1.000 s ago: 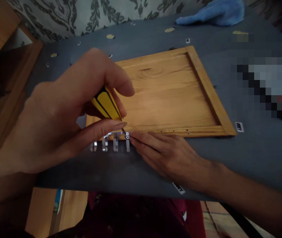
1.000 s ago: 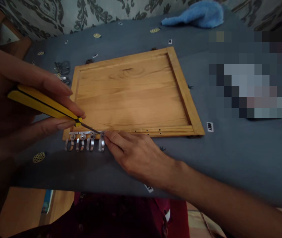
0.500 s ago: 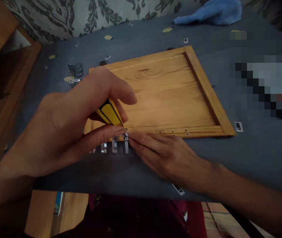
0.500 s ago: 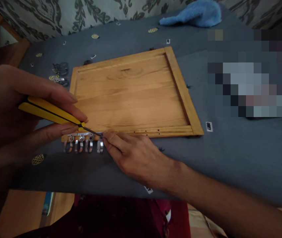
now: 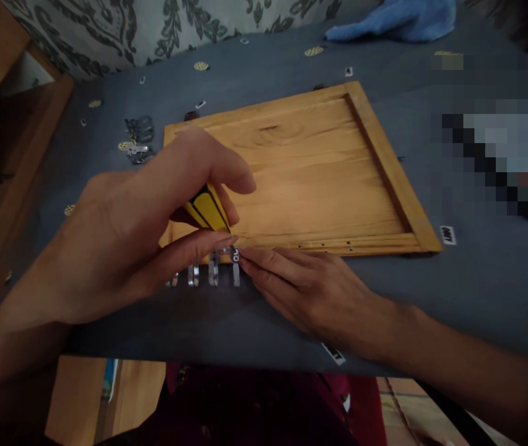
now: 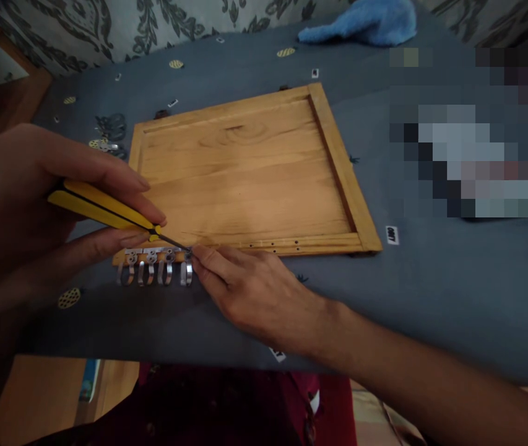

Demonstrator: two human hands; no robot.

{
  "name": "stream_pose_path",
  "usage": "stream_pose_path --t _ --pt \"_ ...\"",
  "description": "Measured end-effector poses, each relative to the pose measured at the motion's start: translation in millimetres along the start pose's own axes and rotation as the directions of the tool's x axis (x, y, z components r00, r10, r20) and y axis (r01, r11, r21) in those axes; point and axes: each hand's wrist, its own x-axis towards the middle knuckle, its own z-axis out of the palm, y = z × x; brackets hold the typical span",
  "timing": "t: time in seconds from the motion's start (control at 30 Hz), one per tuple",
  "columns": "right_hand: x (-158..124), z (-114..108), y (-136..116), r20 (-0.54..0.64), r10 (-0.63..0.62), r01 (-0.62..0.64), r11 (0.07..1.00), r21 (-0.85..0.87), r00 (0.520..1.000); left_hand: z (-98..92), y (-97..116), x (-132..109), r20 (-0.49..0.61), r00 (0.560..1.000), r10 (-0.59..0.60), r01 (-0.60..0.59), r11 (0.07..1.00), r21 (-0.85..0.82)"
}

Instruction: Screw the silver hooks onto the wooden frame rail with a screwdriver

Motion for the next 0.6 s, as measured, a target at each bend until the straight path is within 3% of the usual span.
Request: stream_pose_path --t 0.3,0.47,0.6 --pt "-1.4 2.5 0.0 0.004 0.005 -0.005 1.000 0.019 1.000 -1.9 1.7 -2.7 0.006 0.997 0.083 -0.084 0.995 0.057" --pt "-1.4 1.8 -0.3 0.008 0.011 -0.011 1.000 -0.003 1.000 0.3 4.7 -4.8 -0.003 0.999 0.049 -0.049 0.998 0.045" --pt "-1.5 1.9 -0.5 0.014 0.014 -0.014 1.000 -0.001 1.000 2.1 9.6 -4.9 -0.070 0.997 0.034 -0.031 0.998 0.049"
